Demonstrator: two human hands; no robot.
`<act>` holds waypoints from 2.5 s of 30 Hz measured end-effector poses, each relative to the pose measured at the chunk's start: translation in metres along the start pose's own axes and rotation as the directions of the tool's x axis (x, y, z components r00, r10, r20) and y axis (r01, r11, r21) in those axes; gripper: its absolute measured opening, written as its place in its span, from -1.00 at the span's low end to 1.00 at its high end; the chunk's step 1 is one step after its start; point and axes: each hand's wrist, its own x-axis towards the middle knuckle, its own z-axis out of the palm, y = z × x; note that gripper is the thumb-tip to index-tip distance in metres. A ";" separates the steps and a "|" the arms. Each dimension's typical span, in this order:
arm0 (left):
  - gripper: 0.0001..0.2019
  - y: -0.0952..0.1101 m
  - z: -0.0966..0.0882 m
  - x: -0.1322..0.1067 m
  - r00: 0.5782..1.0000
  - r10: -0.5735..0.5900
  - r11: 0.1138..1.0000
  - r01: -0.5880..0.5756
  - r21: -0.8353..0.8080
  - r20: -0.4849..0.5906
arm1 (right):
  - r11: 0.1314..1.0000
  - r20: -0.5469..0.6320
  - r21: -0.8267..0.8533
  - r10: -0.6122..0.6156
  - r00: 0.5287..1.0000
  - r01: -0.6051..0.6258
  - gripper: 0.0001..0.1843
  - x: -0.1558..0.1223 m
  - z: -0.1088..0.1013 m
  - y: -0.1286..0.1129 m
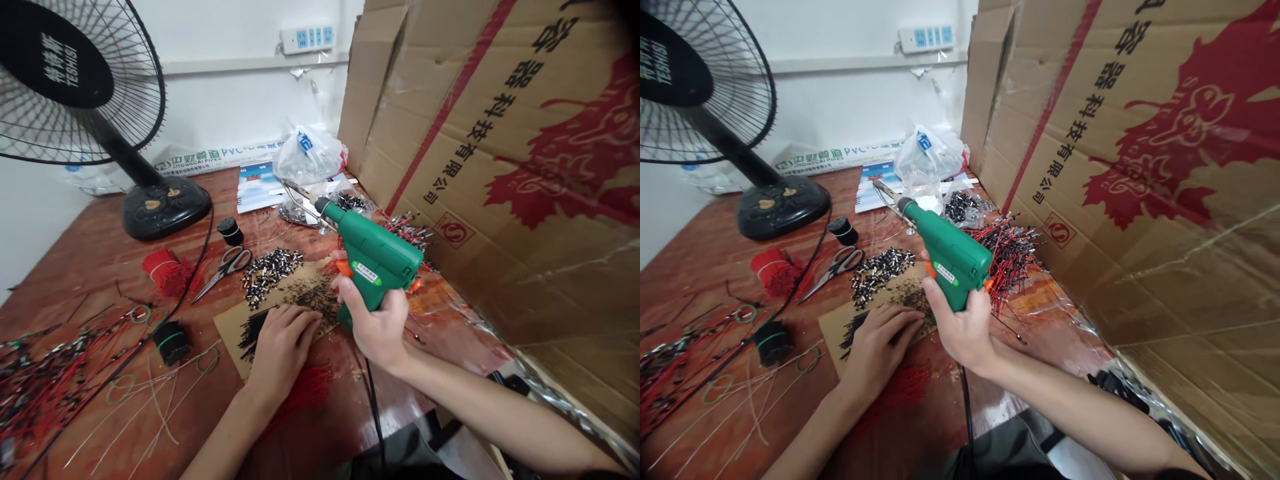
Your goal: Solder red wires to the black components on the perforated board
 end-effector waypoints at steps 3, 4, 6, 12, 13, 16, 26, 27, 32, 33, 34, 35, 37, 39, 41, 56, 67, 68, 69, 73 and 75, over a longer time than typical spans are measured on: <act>-0.87 -0.005 -0.002 -0.002 0.999 0.044 0.997 -0.046 0.065 0.033 | 0.999 -0.015 -0.009 0.033 0.999 -0.033 -0.53 -0.001 0.000 0.004; -0.87 -0.006 -0.003 -0.003 0.998 0.051 0.995 -0.054 0.080 0.040 | 0.999 -0.022 -0.013 0.043 0.999 -0.043 -0.53 -0.001 0.000 0.005; -0.85 -0.007 -0.006 -0.003 0.996 0.066 0.990 -0.073 0.120 0.060 | 0.998 -0.032 -0.016 0.055 0.998 -0.055 -0.52 -0.002 -0.001 0.006; -0.85 -0.005 -0.011 -0.002 0.989 0.090 0.970 -0.114 0.214 0.118 | 0.999 -0.015 -0.010 0.032 0.999 -0.032 -0.54 0.000 -0.001 0.003; -0.86 -0.005 -0.011 -0.002 0.990 0.088 0.969 -0.111 0.219 0.114 | 0.999 -0.019 -0.014 0.032 0.999 -0.033 -0.54 0.000 -0.001 0.002; -0.87 -0.005 -0.011 -0.002 0.990 0.072 0.970 -0.097 0.225 0.117 | 0.999 -0.021 -0.027 0.036 0.999 -0.036 -0.54 -0.001 -0.002 0.003; -0.87 -0.004 -0.014 0.002 0.994 0.073 0.946 -0.095 0.308 0.082 | 0.999 0.015 -0.046 -0.011 1.000 0.011 -0.59 -0.001 -0.001 -0.003; -0.88 -0.004 -0.014 0.002 0.994 0.080 0.942 -0.101 0.321 0.078 | 0.999 0.019 -0.050 -0.014 1.000 0.015 -0.59 -0.001 -0.001 -0.003; -0.85 -0.003 -0.017 0.004 0.990 0.107 0.914 -0.134 0.382 0.091 | 0.996 0.011 -0.087 -0.006 1.000 0.007 -0.56 -0.004 -0.001 0.000; -0.85 -0.002 -0.017 0.004 0.990 0.101 0.912 -0.131 0.389 0.097 | 0.996 0.014 -0.092 -0.005 1.000 0.006 -0.56 -0.005 -0.001 0.001; -0.84 -0.002 -0.018 0.004 0.990 0.095 0.911 -0.128 0.391 0.102 | 0.995 0.017 -0.096 -0.003 1.000 0.005 -0.56 -0.006 -0.001 0.002; -0.83 -0.002 -0.018 0.004 0.991 0.089 0.912 -0.123 0.391 0.104 | 0.995 0.019 -0.099 0.000 1.000 0.002 -0.56 -0.006 0.000 0.003; -0.83 -0.002 -0.018 0.004 0.991 0.091 0.915 -0.122 0.385 0.098 | 0.995 0.012 -0.103 0.012 1.000 -0.010 -0.54 -0.007 0.000 0.003; -0.83 -0.002 -0.017 0.004 0.992 0.096 0.918 -0.121 0.377 0.085 | 0.995 0.012 -0.096 0.017 1.000 -0.016 -0.53 -0.007 0.001 0.003; -0.84 -0.001 -0.015 0.004 0.993 0.095 0.923 -0.113 0.367 0.068 | 0.996 0.019 -0.084 0.016 1.000 -0.014 -0.55 -0.007 0.001 0.004; -0.85 0.008 -0.005 0.006 0.999 0.004 0.945 -0.017 0.326 0.041 | 0.999 0.061 -0.034 -0.006 0.998 0.008 -0.61 -0.006 0.001 0.000; -0.83 0.010 -0.003 0.005 0.998 -0.036 0.947 0.017 0.320 0.051 | 0.999 0.063 -0.032 -0.017 0.998 0.019 -0.62 -0.006 0.002 0.003; -0.82 0.009 -0.005 0.005 0.998 -0.044 0.947 0.025 0.319 0.052 | 0.999 0.068 -0.028 -0.021 0.997 0.023 -0.62 -0.006 0.002 0.003; -0.80 0.007 -0.009 0.006 0.997 -0.051 0.948 0.031 0.318 0.055 | 0.999 0.073 -0.025 -0.025 0.997 0.027 -0.62 -0.006 0.002 0.003; -0.79 -0.008 -0.041 0.008 0.978 -0.074 0.957 0.014 0.290 0.194 | 1.000 0.069 -0.013 -0.026 0.997 0.027 -0.61 -0.005 0.001 0.005; -0.81 -0.016 -0.059 0.006 0.946 -0.097 0.964 0.013 0.264 0.308 | 1.000 0.069 -0.001 -0.021 0.997 0.021 -0.61 -0.004 0.002 0.005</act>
